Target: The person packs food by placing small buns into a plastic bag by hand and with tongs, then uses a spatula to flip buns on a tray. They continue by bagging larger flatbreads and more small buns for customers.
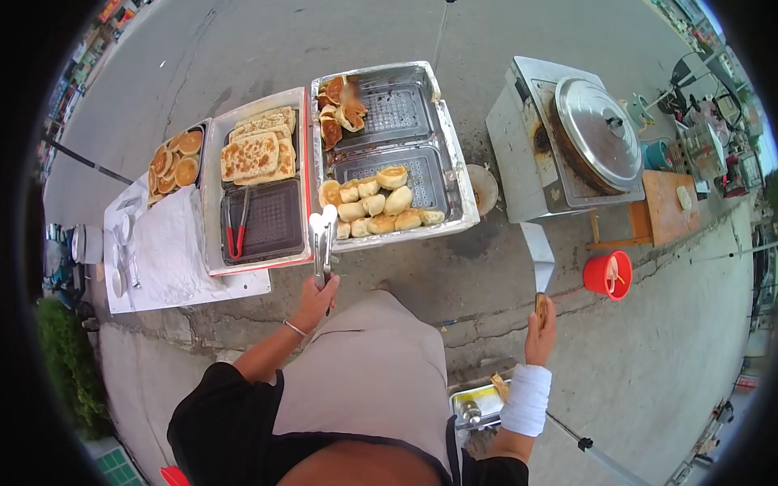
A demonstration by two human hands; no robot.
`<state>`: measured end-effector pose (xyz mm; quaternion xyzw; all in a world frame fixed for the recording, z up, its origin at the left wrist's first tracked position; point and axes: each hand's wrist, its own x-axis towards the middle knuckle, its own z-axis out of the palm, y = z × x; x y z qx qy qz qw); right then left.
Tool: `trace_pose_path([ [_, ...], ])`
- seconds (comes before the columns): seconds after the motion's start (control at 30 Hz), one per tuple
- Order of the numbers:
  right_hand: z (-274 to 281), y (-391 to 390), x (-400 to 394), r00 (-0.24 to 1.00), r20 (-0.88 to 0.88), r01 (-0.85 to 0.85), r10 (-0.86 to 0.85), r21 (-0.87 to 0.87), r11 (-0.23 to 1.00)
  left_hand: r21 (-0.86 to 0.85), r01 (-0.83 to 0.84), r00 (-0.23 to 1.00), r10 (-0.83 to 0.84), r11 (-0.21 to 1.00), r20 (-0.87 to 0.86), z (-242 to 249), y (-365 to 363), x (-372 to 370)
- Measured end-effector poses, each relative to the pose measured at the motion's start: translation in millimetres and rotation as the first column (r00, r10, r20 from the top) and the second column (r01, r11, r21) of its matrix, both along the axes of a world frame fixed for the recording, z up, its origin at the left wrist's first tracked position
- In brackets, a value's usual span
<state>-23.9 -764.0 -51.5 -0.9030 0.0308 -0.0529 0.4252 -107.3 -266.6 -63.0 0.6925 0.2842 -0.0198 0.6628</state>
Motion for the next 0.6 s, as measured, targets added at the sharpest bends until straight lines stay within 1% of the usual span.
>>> trace_pose_path([
  [0.03,23.7,20.0,36.7,0.994,-0.074,-0.077,0.082,0.074,0.994,-0.018,-0.047,0.999,0.047,0.999,0.005,2.7,3.8,8.8],
  [0.1,64.8,66.5,107.6,0.963,-0.127,-0.244,0.236,-0.051,0.968,-0.048,-0.139,0.99,0.139,0.989,-0.001,10.6,11.9,14.9],
  [0.17,70.5,101.1,178.1,0.892,-0.044,-0.452,0.45,-0.087,0.888,-0.049,-0.208,0.978,0.207,0.977,-0.017,2.9,20.3,14.1],
  [0.23,74.7,137.0,244.1,0.835,-0.232,-0.539,0.499,-0.164,0.826,-0.035,-0.296,0.955,0.294,0.955,-0.035,-3.9,24.7,11.6],
  [0.3,67.3,175.7,306.5,0.749,-0.197,-0.662,0.633,-0.17,0.73,-0.005,-0.398,0.915,0.397,0.917,-0.064,-9.7,23.0,10.2],
  [0.37,35.1,208.6,372.4,0.658,-0.069,-0.746,0.75,-0.193,0.637,0.04,-0.488,0.867,0.49,0.872,-0.094,-4.6,15.0,10.6],
  [0.43,44.4,258.7,420.3,0.617,-0.215,-0.785,0.757,-0.248,0.568,0.069,-0.575,0.809,0.579,0.816,-0.105,2.8,-1.3,18.1],
  [0.5,20.7,299.2,475.1,0.542,-0.142,-0.816,0.828,-0.325,0.478,0.098,-0.652,0.746,0.66,0.751,-0.095,12.3,-22.6,22.8],
  [0.6,9.5,358.8,525.3,0.489,-0.193,-0.819,0.851,-0.438,0.371,0.032,-0.77,0.631,0.769,0.637,-0.104,22.3,-58.2,36.0],
])
